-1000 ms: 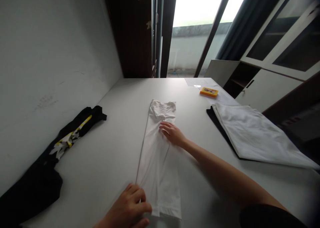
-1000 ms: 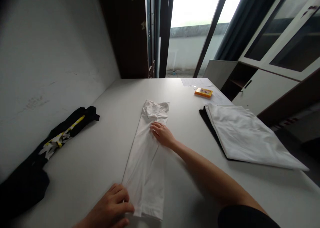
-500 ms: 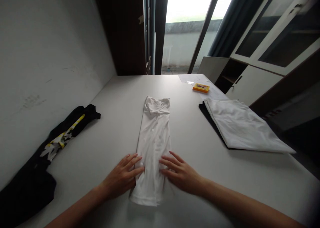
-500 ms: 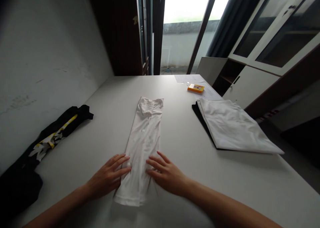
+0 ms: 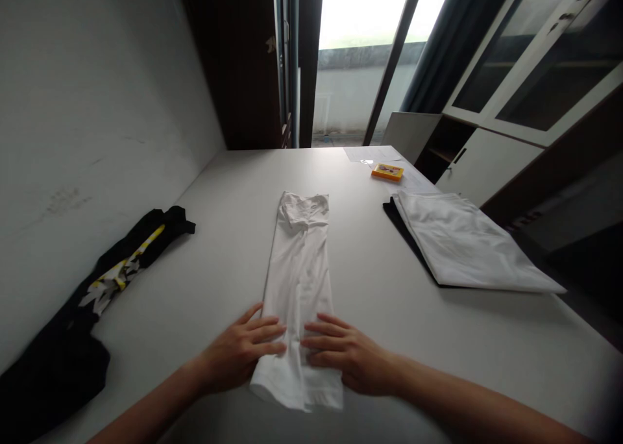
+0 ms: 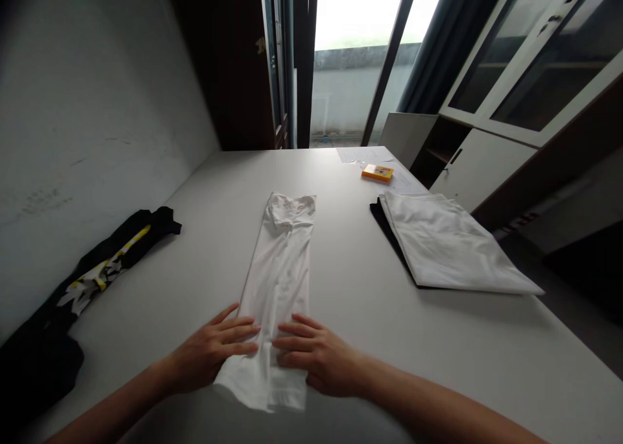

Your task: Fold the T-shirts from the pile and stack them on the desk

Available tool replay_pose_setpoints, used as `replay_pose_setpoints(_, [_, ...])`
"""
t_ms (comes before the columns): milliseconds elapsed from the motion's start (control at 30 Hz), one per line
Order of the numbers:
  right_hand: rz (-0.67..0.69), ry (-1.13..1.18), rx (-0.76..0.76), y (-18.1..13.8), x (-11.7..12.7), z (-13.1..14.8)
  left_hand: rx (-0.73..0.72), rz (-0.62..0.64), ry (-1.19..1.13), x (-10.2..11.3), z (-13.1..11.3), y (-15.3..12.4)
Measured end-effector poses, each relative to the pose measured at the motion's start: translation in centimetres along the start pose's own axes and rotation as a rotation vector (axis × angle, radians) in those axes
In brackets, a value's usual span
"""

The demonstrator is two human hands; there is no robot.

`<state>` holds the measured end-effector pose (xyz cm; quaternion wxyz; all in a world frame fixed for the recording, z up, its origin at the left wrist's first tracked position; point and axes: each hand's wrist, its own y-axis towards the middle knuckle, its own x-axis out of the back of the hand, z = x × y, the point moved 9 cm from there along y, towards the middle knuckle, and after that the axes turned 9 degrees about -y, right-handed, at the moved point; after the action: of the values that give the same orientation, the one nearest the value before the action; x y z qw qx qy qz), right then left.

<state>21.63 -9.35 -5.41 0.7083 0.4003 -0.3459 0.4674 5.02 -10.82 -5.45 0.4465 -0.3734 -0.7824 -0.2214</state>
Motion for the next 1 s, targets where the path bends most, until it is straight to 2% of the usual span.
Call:
replay_pose_setpoints(133, [-0.002,0.489,-0.156,-0.6,1.8,2.4,0.019,0.106,-0.376,1.3,-4.1,-0.4])
replay_pose_setpoints(200, [0.065,0.736,-0.252,-1.4,1.6,3.5,0.049,0.161,-0.625,1.5,-6.0,-0.7])
replay_pose_setpoints(267, [0.085,0.941,-0.381,-2.4,1.0,3.4,0.094,0.164,-0.861,1.7,-6.7,-0.9])
replay_pose_setpoints(300, [0.048,1.012,-0.446,-2.8,0.9,2.7,0.130,0.131,-0.965,1.8,-6.2,-0.9])
replay_pose_setpoints(367, [-0.107,1.111,-0.570,-3.1,0.9,0.2,0.229,0.003,-1.169,1.9,-3.9,-0.5])
replay_pose_setpoints(467, [-0.379,1.180,-0.732,-2.3,1.8,-5.3,0.409,-0.268,-1.503,1.8,2.0,1.3])
replay_pose_setpoints(567, [-0.544,1.079,-0.799,0.1,3.6,-11.3,0.535,-0.586,-1.659,2.4,8.2,3.8])
replay_pose_setpoints(633, [-0.594,0.900,-0.833,1.7,4.7,-15.0,0.650,-0.781,-1.563,3.1,11.9,4.8])
replay_pose_setpoints(700, [-0.628,0.658,-0.913,2.2,5.5,-18.4,0.752,-0.899,-1.430,3.6,14.7,5.1])
replay_pose_setpoints(833, [-0.603,0.234,-0.987,1.9,6.0,-21.7,0.802,-0.962,-1.297,3.7,17.3,5.0])
replay_pose_setpoints(1000, [-0.554,0.084,-1.009,0.9,6.2,-22.2,0.813,-0.904,-1.189,3.2,18.0,5.1])
